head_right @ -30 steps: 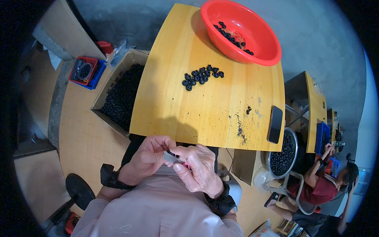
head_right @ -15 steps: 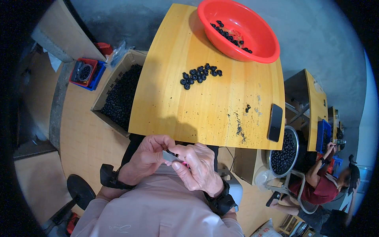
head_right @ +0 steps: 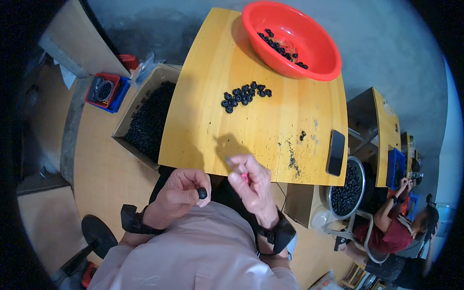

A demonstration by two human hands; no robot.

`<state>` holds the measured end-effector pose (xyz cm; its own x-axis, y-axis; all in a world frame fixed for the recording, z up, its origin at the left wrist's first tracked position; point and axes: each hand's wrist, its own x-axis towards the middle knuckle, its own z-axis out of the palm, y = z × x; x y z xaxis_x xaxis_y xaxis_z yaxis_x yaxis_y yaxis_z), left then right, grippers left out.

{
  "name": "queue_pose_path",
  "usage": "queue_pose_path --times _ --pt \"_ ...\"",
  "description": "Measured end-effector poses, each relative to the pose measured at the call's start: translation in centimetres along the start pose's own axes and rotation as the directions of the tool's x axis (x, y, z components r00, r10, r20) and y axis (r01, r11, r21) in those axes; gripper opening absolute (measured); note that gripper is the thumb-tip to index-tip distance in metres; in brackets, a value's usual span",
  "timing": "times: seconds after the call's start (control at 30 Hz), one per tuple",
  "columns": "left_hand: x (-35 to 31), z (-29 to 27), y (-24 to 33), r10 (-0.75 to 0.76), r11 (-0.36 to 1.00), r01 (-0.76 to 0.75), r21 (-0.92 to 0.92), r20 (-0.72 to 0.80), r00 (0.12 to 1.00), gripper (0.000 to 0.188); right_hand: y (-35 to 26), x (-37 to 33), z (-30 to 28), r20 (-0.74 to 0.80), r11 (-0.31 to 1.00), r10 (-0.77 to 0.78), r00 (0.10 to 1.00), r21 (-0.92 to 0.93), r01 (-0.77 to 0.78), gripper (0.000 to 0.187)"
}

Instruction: The person is manually inspecting and processing small black plastic/rubber components, possibly seals or grommets.

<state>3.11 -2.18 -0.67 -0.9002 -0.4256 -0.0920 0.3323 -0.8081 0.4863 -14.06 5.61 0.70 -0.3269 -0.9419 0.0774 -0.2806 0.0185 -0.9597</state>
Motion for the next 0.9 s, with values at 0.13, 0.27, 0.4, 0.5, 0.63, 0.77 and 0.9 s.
queue_pose_path --times 0.13,0.27,0.4,0.5,0.63,0.77,0.9 --pt "0.3 -0.3 0.0 -0.025 0.999 0.026 0.033 -0.040 0.999 0.019 -2.8 -0.3 1.5 0.129 0.952 -0.096 0.987 0.300 0.054 0.017" --pt "-0.1 -0.7 0.0 0.003 0.994 0.003 0.107 -0.047 0.999 0.021 -3.9 0.5 3.1 0.191 0.926 -0.035 0.981 0.376 -0.041 0.013" --pt "-0.5 -1.0 2.1 0.029 0.995 -0.023 0.101 -0.061 0.998 0.016 -2.0 2.6 3.4 0.129 0.970 0.037 0.991 0.233 -0.066 0.015" --pt "-0.9 -3.7 4.2 0.339 0.929 -0.316 0.191 -0.102 0.935 0.015 1.2 5.9 2.7 -0.120 0.989 0.051 0.991 -0.133 -0.067 0.018" --pt "-0.3 -10.2 6.8 0.463 0.886 -0.429 0.175 -0.378 0.802 0.017 2.5 9.4 1.2 -0.259 0.896 -0.025 0.966 -0.433 -0.093 0.018" --pt "0.4 -18.2 6.3 0.365 0.926 -0.355 0.130 -0.553 0.749 0.009 3.3 11.1 1.9 -0.205 0.773 -0.035 0.978 -0.626 -0.104 0.020" --pt "1.4 -22.2 4.9 0.187 0.958 0.011 0.288 -0.650 0.736 0.033 4.3 11.8 2.5 -0.216 0.707 -0.114 0.970 -0.703 -0.073 0.019"
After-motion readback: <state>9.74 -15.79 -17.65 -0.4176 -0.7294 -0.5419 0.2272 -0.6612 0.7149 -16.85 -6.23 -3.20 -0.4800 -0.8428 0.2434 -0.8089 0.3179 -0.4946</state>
